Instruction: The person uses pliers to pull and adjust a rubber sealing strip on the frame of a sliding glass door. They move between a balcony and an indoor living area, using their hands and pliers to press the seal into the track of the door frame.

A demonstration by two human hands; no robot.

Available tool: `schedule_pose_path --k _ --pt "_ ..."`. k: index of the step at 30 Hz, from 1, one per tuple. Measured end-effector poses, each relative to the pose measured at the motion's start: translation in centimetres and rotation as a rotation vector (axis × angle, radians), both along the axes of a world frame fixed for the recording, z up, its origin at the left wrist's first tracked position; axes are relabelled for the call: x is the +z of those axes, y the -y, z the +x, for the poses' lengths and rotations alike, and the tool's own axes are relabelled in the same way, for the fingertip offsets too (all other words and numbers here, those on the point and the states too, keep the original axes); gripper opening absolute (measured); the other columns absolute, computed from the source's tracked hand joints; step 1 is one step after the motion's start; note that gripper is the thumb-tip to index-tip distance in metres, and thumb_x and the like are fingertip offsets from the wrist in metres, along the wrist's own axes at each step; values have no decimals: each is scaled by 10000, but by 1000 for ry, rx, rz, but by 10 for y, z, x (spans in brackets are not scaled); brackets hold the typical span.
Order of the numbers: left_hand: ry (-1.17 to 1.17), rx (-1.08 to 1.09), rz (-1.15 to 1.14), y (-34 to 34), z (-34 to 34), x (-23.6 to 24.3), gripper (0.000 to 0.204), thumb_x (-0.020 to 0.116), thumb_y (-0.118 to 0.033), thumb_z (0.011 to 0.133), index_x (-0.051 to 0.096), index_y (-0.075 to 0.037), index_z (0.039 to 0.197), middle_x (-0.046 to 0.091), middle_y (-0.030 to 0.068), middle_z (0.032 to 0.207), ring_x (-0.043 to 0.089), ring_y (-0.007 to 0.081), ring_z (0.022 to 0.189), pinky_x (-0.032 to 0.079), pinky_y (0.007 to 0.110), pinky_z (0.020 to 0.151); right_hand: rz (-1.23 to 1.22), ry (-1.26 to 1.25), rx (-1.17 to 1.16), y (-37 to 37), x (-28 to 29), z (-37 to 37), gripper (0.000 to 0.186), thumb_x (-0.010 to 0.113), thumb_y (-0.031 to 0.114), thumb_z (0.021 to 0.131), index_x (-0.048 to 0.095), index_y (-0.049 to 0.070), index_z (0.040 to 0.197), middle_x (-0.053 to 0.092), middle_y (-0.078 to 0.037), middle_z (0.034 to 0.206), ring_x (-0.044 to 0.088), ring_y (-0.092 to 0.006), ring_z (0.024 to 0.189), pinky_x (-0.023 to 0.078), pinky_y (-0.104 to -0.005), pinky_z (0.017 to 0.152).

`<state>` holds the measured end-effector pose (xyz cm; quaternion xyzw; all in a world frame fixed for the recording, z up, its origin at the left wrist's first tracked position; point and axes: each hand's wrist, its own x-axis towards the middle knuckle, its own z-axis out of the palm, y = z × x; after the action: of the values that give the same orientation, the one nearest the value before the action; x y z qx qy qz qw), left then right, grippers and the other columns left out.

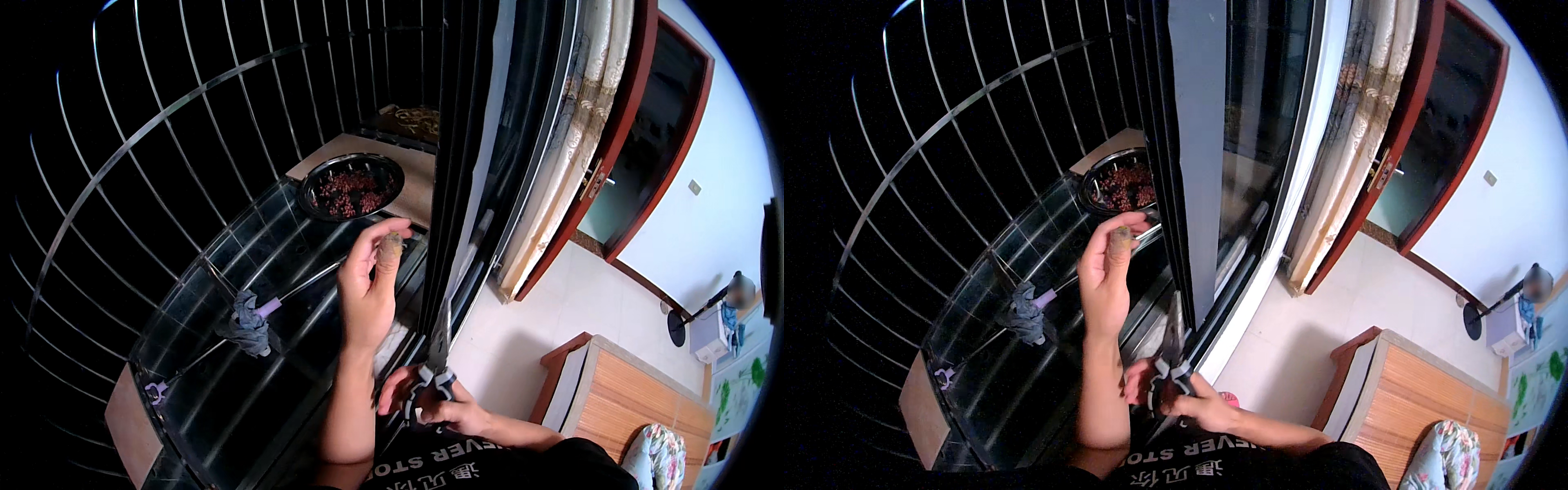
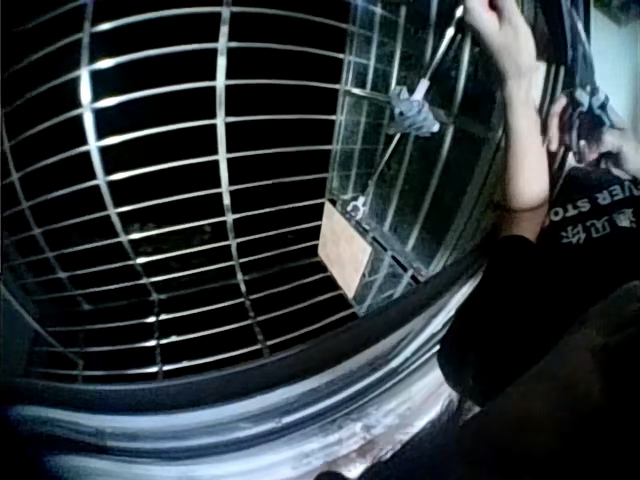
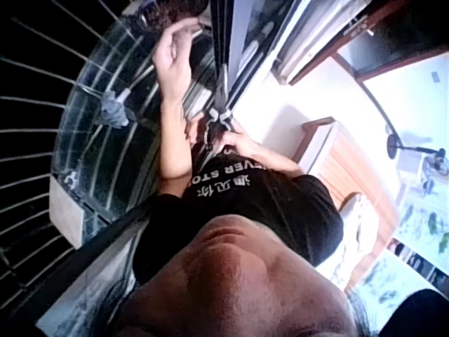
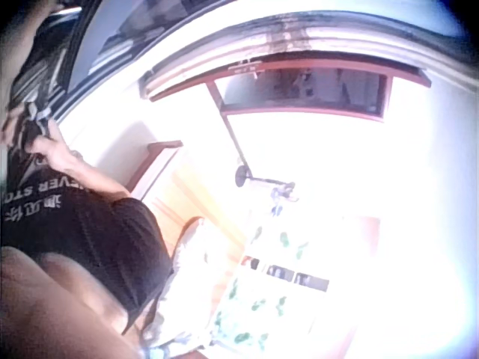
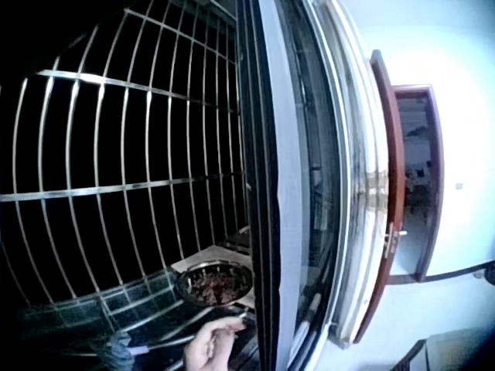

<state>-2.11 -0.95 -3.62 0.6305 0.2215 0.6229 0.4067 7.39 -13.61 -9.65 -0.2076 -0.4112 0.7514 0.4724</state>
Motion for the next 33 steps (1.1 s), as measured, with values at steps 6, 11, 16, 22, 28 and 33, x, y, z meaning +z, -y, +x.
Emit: schedule_pose_path --k 6,11,16,22,28,33 --pt "-93 -14 -142 4 -9 -9 204 470 -158 893 540 -1 1003 568 37 889 512 89 819 404 218 727 -161 -26 -36 5 -7 4 718 508 111 537 327 -32 1216 493 -201 1027 511 -288 959 391 -410 883" --pt "-69 -46 -226 6 -8 -13 189 500 -164 879 551 -11 979 563 17 809 500 65 754 400 188 675 -196 -103 -57 12 -15 4 813 489 132 563 197 25 1314 477 -210 1057 474 -314 1001 358 -458 911" --pt "-41 -55 -198 7 -2 -17 181 507 -156 873 562 4 936 550 2 746 478 43 679 382 178 610 -144 -134 -52 13 -5 1 801 473 108 599 164 39 1334 480 -167 1068 501 -262 985 389 -349 872" --pt "-130 -79 -269 15 -10 -14 216 480 -194 890 565 1 848 483 -26 685 409 30 635 335 171 588 -109 5 -165 6 3 -9 793 466 105 550 217 -2 1295 495 -203 1019 530 -301 917 409 -384 851" --pt "-225 -78 -275 17 -16 -14 208 483 -188 885 562 2 851 499 -20 698 424 35 629 343 175 585 -106 18 -161 3 1 -10 632 381 29 693 228 5 1306 533 -144 957 559 -218 808 453 -304 741" --pt "-339 -207 -349 22 -14 -10 211 515 -194 866 553 14 877 542 10 712 493 53 650 410 198 571 -24 81 -292 -2 6 -9 620 396 25 670 284 -8 1278 557 -118 920 539 -188 827 429 -276 745"
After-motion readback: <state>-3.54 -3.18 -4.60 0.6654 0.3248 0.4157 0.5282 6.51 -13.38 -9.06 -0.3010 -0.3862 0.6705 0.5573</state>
